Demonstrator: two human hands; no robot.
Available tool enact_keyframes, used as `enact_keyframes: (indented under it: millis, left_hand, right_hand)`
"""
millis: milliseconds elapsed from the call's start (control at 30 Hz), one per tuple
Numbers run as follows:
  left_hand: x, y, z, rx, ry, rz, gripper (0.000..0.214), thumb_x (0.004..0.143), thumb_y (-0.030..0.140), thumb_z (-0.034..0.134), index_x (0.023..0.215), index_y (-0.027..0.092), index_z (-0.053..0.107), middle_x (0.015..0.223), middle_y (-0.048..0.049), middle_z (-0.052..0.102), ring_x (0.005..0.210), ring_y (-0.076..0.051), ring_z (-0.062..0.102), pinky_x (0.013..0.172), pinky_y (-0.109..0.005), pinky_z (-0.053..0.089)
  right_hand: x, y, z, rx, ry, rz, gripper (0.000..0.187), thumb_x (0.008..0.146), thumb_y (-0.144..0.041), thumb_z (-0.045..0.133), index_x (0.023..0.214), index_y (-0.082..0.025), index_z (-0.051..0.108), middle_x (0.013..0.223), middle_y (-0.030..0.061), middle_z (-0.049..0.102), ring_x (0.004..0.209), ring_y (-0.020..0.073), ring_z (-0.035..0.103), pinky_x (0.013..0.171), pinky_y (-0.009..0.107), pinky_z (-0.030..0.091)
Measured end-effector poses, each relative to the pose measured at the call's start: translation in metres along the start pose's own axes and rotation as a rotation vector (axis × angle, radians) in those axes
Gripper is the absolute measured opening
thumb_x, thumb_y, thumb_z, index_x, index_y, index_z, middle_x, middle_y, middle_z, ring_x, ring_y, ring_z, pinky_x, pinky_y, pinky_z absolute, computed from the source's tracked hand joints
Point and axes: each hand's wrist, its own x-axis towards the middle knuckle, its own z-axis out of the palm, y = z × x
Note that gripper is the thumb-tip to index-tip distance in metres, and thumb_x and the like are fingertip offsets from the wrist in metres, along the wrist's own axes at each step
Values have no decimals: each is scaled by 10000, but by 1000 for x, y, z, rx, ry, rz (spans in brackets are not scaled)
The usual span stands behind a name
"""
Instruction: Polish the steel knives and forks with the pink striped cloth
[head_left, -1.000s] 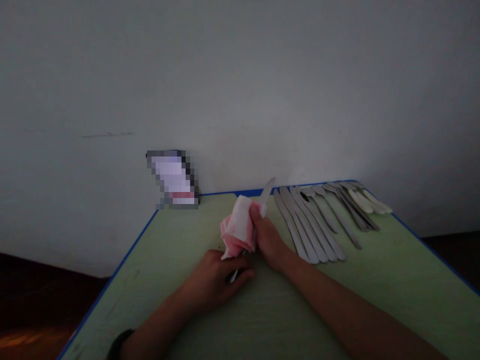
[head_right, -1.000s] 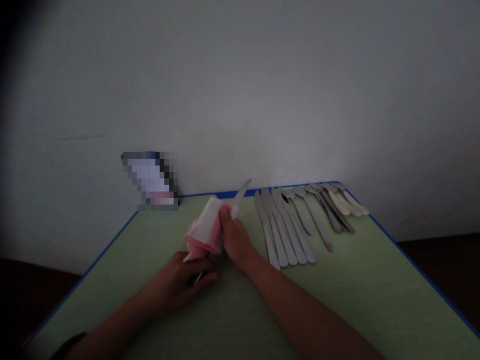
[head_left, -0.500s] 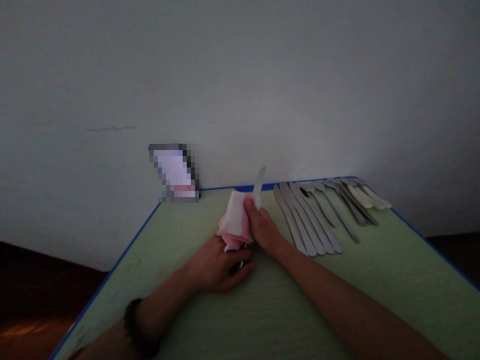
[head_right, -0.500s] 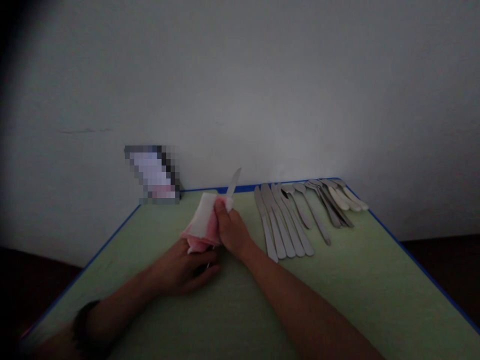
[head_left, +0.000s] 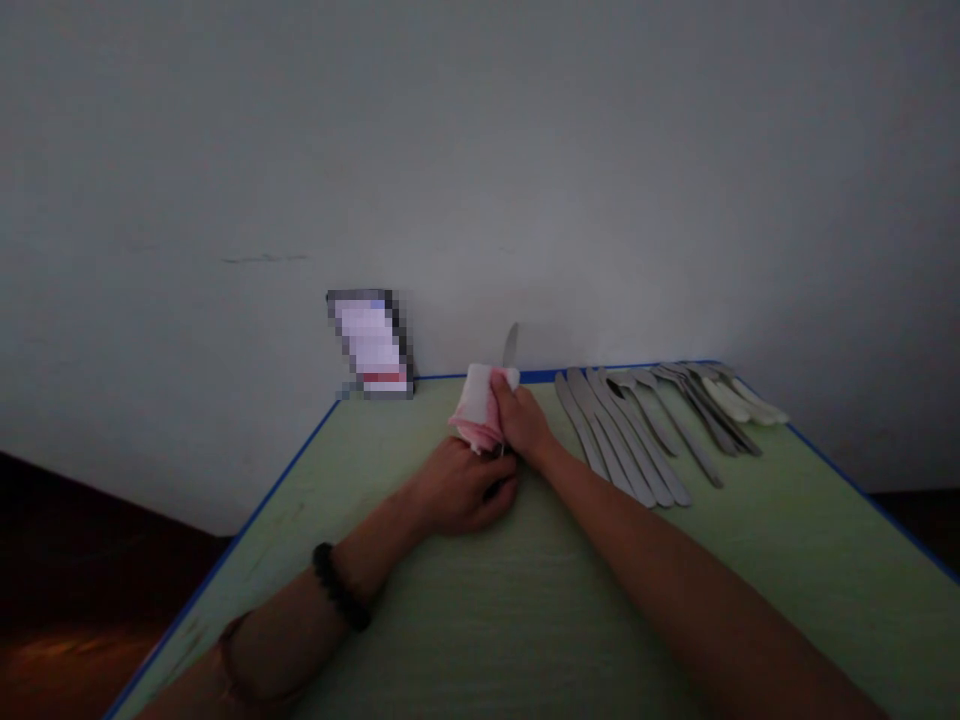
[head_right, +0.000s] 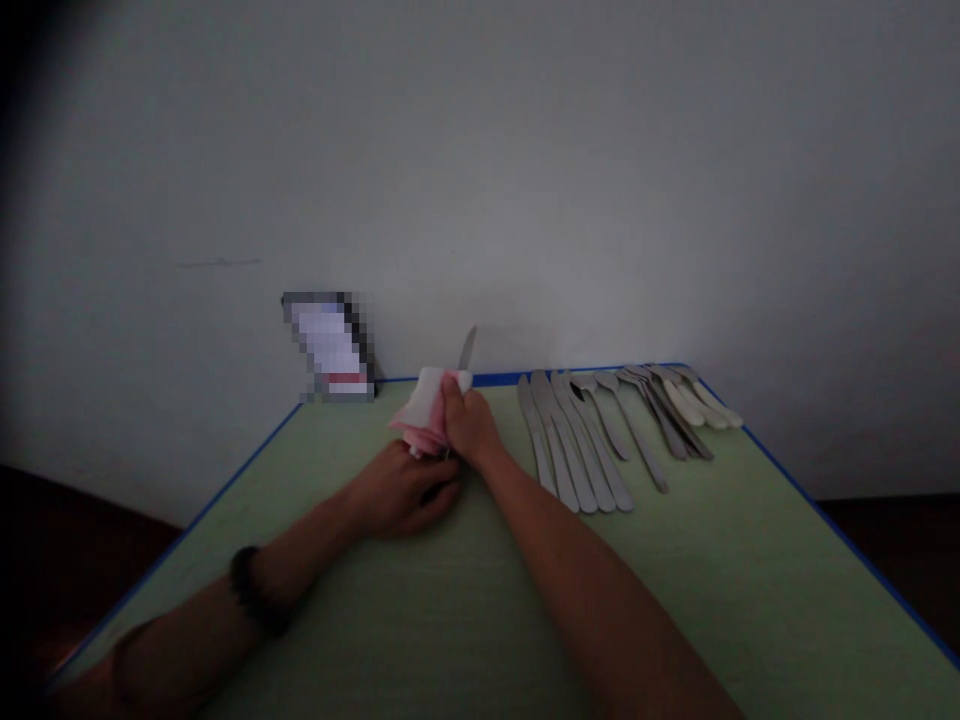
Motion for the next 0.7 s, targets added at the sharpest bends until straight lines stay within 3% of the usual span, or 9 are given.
enact_keyframes:
  millis: [233, 467, 700]
  left_hand:
    - [-6, 8, -4, 50, -40, 56, 226, 840, 309, 433, 669, 203, 535, 478, 0, 589, 438, -161, 564, 479, -278, 354]
    - [-14, 22, -12, 23, -69, 172, 267, 853, 420, 432, 740, 203, 538, 491, 6, 600, 440, -170, 577, 478, -290, 371]
    - [-15, 26, -19, 8, -75, 271, 209, 844, 343, 410, 721, 212, 518, 464, 7, 578, 419, -174, 559, 474, -310, 370]
  right_hand:
    - [18, 5, 1, -96, 27, 49, 637, 908, -562, 204, 653, -140, 608, 670, 114, 639, 653, 191, 584, 567, 264, 374]
    - [38, 8, 4, -211, -18, 63, 534, 924, -469, 302, 675, -128, 629, 755, 164, 673, 776, 242, 630, 692, 312, 436]
    - [52, 10, 2, -244, -5, 72, 467, 915, -436, 364, 683, -122, 618, 842, 200, 669, 897, 285, 624, 792, 361, 429]
